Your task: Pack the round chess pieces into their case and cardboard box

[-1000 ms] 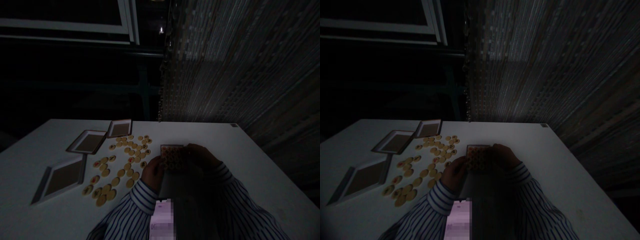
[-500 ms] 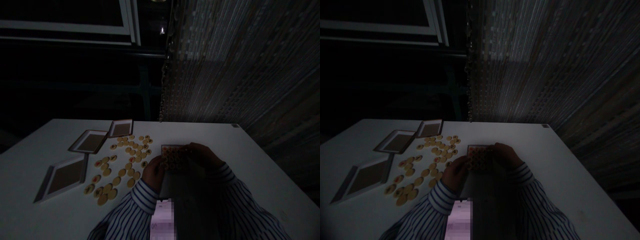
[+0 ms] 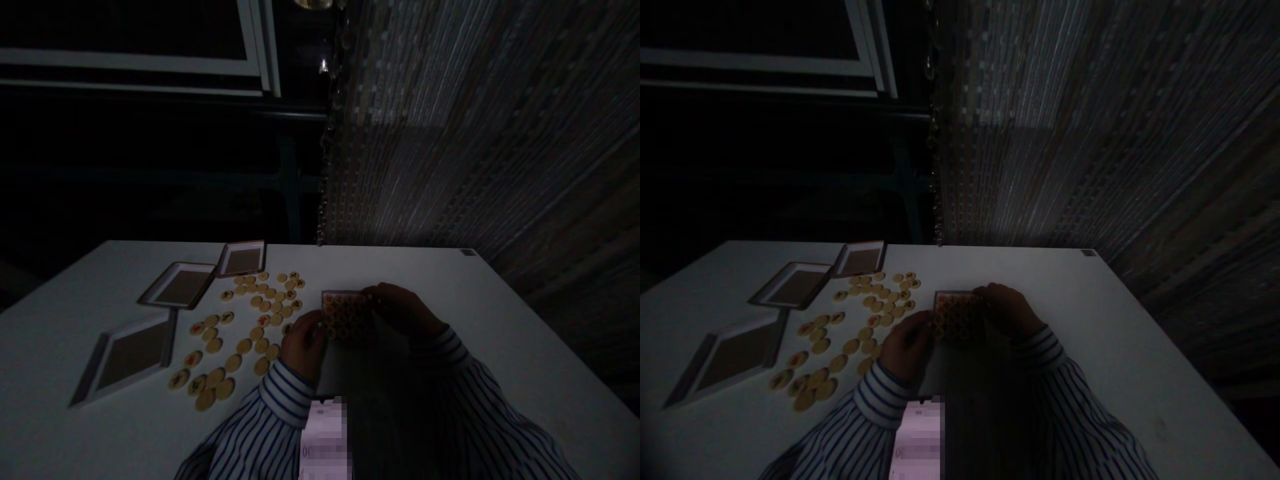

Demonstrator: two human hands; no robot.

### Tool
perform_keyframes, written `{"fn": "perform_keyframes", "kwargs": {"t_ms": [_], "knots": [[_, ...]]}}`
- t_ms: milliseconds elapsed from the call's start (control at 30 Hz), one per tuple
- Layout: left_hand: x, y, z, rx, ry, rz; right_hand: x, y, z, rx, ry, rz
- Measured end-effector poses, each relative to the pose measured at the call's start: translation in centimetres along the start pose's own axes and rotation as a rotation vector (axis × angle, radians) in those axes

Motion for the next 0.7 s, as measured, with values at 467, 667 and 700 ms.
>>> {"fn": "perform_keyframes", "kwargs": {"t_ms": [467, 667, 700], "knots": [[0.9, -3.6, 5.2, -0.091, 0.056, 0.075, 1.3, -0.1, 2.1, -0.184, -0.127, 0.083], [1.6, -6.5, 7.2, -0.115, -0.078, 0.083, 2.9, -1.3, 3.1, -0.226, -0.195, 0.089], [1.8, -6.7, 7.2, -0.105, -0.115, 0.071, 3.3, -1.5, 3.2, -0.231, -0.209, 0.098]]}}
Point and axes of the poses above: each hand's wrist, its own y-axis away from the middle knuckle, its own z-axis out of the back of the hand, x = y × z, the point moved 2 cm from there along -y, towards the middle knuckle, and after that the axes turned 13 degrees about -z, right-handed, at the moved point
